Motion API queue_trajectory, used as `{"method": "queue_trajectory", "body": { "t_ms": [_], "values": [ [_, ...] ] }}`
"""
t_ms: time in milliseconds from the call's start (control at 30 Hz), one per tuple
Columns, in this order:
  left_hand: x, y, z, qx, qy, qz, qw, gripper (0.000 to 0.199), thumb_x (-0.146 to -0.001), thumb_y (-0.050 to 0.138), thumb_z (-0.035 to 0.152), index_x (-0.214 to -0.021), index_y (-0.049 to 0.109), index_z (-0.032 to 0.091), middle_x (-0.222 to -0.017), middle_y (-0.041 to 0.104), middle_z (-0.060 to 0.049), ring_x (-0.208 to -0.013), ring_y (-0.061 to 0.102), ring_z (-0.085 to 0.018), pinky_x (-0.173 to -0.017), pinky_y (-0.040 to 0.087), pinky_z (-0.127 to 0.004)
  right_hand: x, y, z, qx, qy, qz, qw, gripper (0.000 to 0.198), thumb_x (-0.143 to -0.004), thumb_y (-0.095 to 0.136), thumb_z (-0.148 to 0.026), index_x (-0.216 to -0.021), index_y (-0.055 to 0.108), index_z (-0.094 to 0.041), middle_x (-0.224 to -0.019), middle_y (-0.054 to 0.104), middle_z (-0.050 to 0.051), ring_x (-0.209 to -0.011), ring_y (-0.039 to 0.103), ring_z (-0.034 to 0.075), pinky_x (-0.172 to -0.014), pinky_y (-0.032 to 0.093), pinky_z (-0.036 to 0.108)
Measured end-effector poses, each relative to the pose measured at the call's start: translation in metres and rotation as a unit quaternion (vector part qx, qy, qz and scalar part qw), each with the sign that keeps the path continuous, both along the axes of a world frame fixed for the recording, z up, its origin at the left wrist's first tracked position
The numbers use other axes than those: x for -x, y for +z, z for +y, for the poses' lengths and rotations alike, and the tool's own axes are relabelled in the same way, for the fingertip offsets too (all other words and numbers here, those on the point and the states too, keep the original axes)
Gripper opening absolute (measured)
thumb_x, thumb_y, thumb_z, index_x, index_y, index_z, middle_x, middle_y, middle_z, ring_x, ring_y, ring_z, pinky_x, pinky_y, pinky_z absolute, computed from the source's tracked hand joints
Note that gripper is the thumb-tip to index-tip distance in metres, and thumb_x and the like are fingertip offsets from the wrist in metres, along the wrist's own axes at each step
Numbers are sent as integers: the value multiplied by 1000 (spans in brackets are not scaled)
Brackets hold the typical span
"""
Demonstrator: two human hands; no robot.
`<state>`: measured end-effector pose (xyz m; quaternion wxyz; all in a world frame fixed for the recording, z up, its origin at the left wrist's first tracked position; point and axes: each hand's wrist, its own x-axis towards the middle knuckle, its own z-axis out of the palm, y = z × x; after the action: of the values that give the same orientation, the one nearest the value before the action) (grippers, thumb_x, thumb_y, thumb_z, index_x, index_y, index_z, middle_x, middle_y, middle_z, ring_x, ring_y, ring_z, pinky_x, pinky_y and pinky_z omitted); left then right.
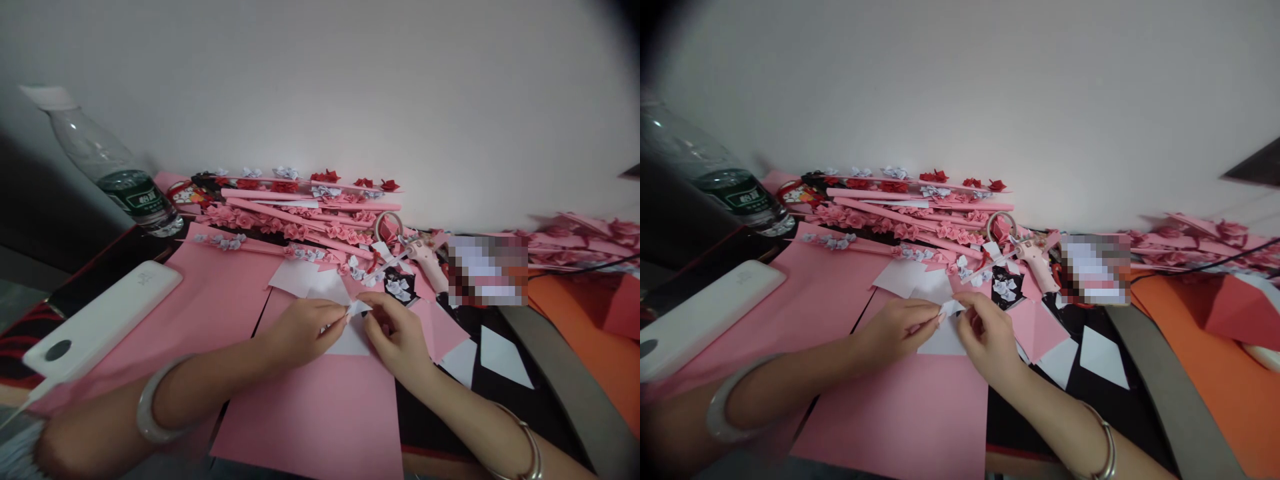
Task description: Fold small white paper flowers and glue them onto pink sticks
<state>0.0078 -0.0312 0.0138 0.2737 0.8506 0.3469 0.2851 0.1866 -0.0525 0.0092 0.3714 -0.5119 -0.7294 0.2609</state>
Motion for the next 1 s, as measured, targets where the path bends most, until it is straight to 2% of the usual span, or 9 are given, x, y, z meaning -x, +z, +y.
{"method": "queue_trajectory", "body": {
  "t_ms": [133, 300, 500, 600, 700, 833, 1000],
  "values": [
    [-2, 1, -1, 59, 27, -16, 998, 30, -83, 41, 19, -53, 38, 16, -51, 31, 5, -49, 31, -7, -48, 25, -21, -1, 2, 4, -30, 8, 38, 999, 24, -81, 44, -10, -97, 58, -21, -91, 55, 6, -71, 53, 14, -57, 43, 26],
    [-5, 1, -2, 179, 35, -71, 981, 25, -85, 39, 23, -69, 57, 14, -59, 50, 3, -56, 46, -9, -51, 35, -19, 0, 4, 4, -81, 24, 41, 996, 24, -79, 48, -9, -93, 62, -22, -92, 51, 7, -75, 53, 16, -55, 42, 26],
    [-4, 0, -2, 267, 9, -108, 958, 26, -85, 42, 28, -75, 62, 15, -67, 59, 0, -67, 56, -12, -62, 47, -22, 1, 2, 3, -90, 27, 41, 995, 22, -79, 49, -10, -92, 62, -22, -96, 54, 8, -83, 56, 18, -61, 46, 28],
    [-4, 2, -1, 320, 8, -137, 937, 26, -85, 44, 32, -76, 61, 14, -69, 60, -1, -71, 59, -13, -66, 50, -24, -1, 1, 4, -109, 43, 27, 993, 20, -79, 50, -8, -90, 61, -21, -96, 59, 7, -90, 57, 19, -73, 47, 33],
    [-5, 3, 0, 385, 8, -182, 905, 26, -84, 45, 34, -78, 59, 13, -71, 59, -1, -74, 61, -14, -69, 52, -26, -2, 0, 6, -130, 71, 0, 989, 23, -79, 49, -6, -93, 59, -21, -97, 63, 7, -94, 57, 20, -80, 46, 37],
    [-5, 0, 3, 446, -1, -244, 861, 27, -84, 47, 36, -83, 60, 12, -76, 60, -3, -77, 63, -15, -73, 53, -30, -3, -2, 6, -150, 88, -30, 984, 30, -79, 47, -6, -103, 56, -20, -102, 63, 9, -95, 58, 20, -78, 49, 36],
    [-3, -4, 4, 457, -6, -280, 845, 29, -84, 47, 37, -87, 63, 13, -79, 65, -4, -79, 64, -16, -74, 53, -30, -5, -3, 5, -159, 109, -50, 980, 42, -74, 49, -2, -113, 51, -18, -104, 62, 10, -93, 58, 21, -75, 51, 35]
  ]
}}
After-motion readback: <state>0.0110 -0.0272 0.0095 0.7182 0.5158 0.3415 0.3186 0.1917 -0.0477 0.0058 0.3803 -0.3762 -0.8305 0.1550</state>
